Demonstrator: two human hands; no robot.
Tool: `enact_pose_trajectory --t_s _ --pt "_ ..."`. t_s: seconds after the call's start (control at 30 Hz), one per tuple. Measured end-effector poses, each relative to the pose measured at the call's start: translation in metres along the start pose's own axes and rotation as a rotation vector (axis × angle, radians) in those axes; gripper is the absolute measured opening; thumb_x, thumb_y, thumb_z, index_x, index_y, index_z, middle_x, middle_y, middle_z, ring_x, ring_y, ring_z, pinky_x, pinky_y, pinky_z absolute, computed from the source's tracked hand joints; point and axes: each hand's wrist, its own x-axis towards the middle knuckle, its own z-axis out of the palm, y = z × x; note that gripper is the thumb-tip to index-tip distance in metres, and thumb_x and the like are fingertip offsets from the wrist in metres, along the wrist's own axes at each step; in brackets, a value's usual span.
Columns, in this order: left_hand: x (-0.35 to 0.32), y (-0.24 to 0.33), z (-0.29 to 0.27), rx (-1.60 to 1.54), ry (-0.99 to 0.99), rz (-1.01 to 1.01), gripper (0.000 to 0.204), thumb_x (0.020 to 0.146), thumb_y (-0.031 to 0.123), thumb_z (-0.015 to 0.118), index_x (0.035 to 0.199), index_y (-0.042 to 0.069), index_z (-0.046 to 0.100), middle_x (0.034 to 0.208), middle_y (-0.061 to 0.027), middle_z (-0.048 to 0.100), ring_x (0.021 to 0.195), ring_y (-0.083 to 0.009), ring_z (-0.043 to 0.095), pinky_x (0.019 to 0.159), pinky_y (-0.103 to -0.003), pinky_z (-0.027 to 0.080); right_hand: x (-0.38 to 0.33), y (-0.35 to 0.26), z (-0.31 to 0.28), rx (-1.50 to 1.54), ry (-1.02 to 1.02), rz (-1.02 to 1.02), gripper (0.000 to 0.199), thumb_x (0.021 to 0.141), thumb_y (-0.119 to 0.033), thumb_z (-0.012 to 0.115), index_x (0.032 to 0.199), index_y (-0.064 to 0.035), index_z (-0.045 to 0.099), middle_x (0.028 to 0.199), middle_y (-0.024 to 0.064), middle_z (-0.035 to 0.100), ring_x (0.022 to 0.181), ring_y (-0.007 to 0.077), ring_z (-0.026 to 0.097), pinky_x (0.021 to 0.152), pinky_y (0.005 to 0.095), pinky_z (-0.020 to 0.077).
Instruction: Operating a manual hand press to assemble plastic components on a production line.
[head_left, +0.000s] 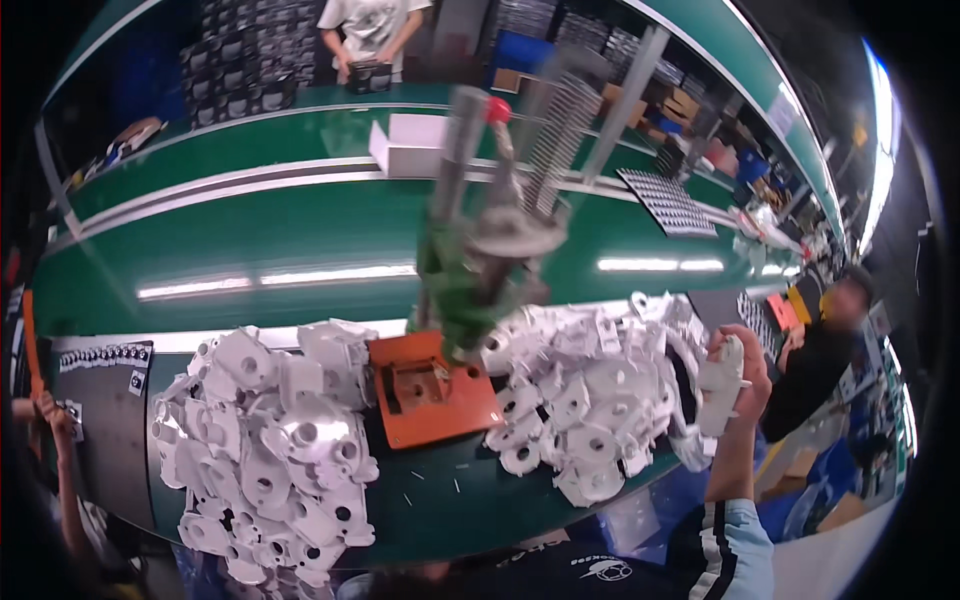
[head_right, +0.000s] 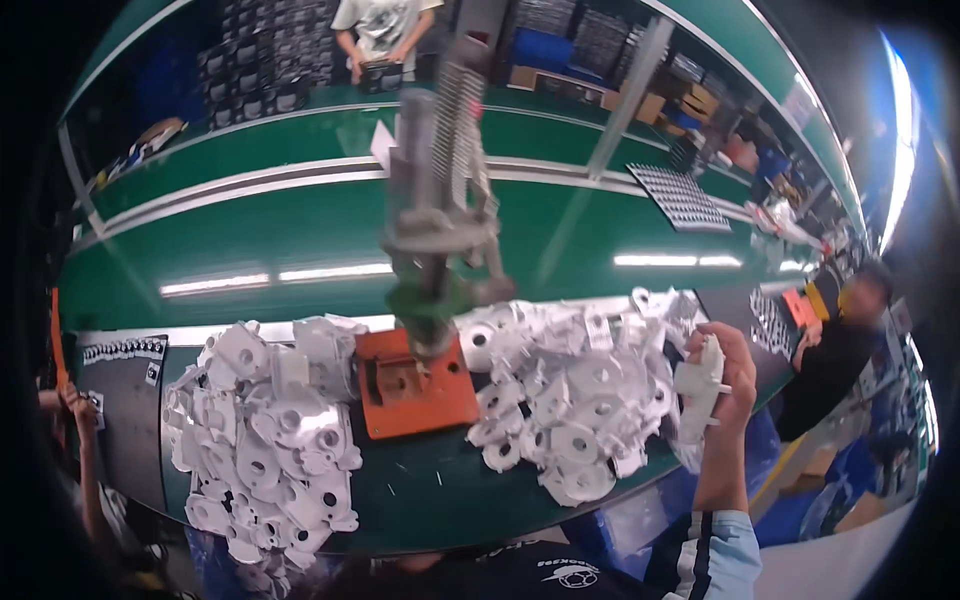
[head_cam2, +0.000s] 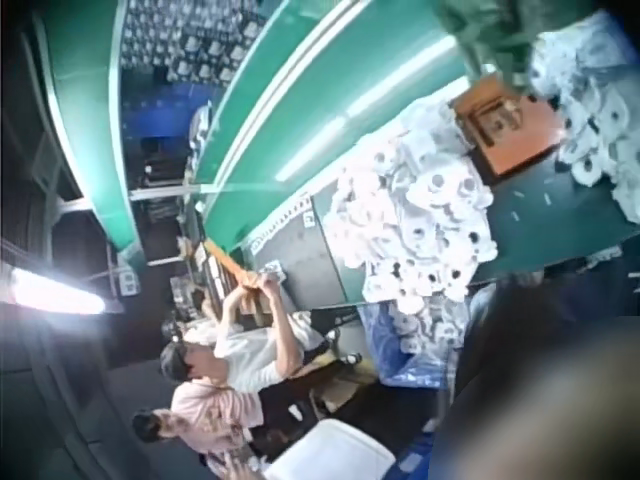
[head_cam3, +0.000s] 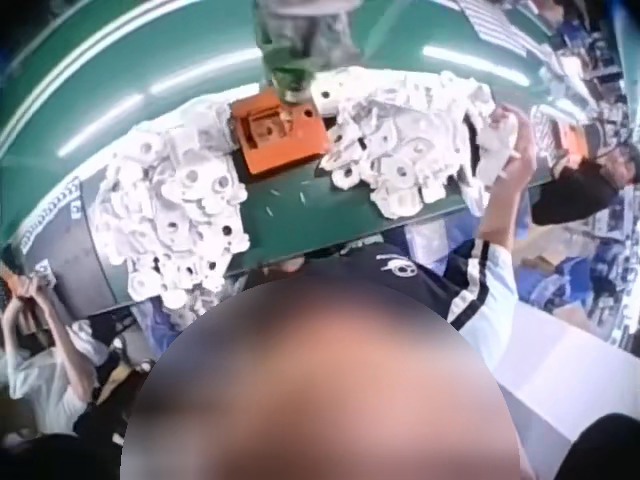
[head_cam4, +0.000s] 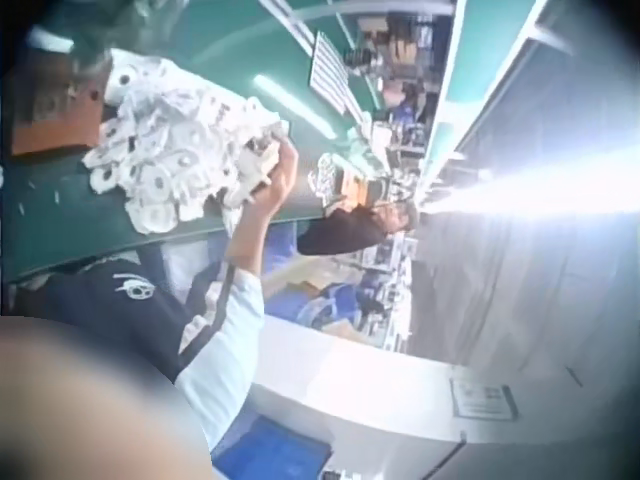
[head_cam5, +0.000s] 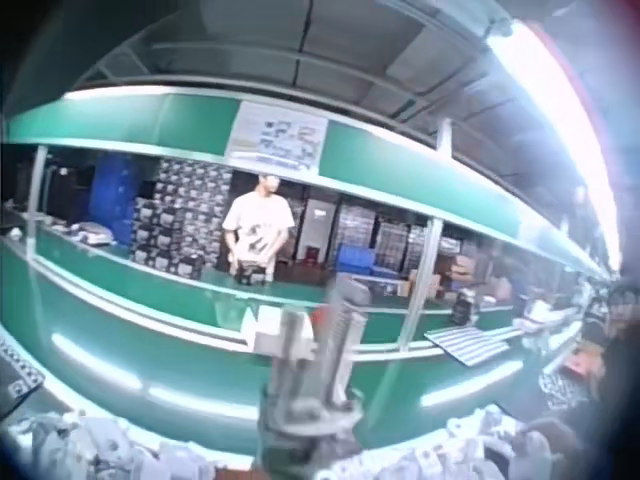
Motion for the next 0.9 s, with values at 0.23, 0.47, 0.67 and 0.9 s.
enact_pose_trajectory --t_s 0.23,0.47,0.67,0.9 --pt "-0.029 -0.011 0.065 0.077 0.072 0.07 0.039 0.085 0.018 0.045 0.121 0.004 0.049 0.124 -0.0226 0.047 0.116 -0.0355 0.043 0.098 -0.042 0.034 -0.115 0.015 -0.017 0.1 0.119 0.132 0.05 0.086 -0.046 0.04 0.101 0.0001 0.053 0.08 0.0109 0.056 0.057 0.0143 0.053 0.04 0.0234 0.043" --pt "-0.066 -0.027 0.03 -0.128 -0.079 0.221 0.043 0.087 0.02 0.042 0.128 0.005 0.044 0.131 -0.0216 0.043 0.122 -0.0359 0.039 0.102 -0.04 0.031 -0.159 0.009 0.002 0.519 0.007 0.246 0.045 0.088 -0.039 0.036 0.104 0.0 0.053 0.083 0.0117 0.054 0.059 0.0155 0.053 0.041 0.0248 0.0434" --pt "-0.081 0.032 0.071 -0.945 0.118 -0.447 0.06 0.093 0.05 0.028 0.129 0.004 0.043 0.126 -0.0188 0.046 0.11 -0.0274 0.048 0.095 -0.035 0.036 -0.172 0.011 0.015 0.607 -0.059 0.303 0.043 0.087 -0.034 0.038 0.103 0.0029 0.052 0.079 0.013 0.054 0.054 0.0146 0.052 0.039 0.0225 0.0423" --pt "-0.037 0.086 0.062 -0.653 0.045 -0.189 0.049 0.094 0.04 0.034 0.119 0.001 0.048 0.116 -0.0238 0.05 0.102 -0.0374 0.051 0.093 -0.042 0.038 -0.169 0.026 -0.007 0.568 0.057 0.357 0.038 0.085 -0.031 0.041 0.098 0.0023 0.054 0.076 0.0131 0.055 0.052 0.0159 0.053 0.039 0.0242 0.0431"
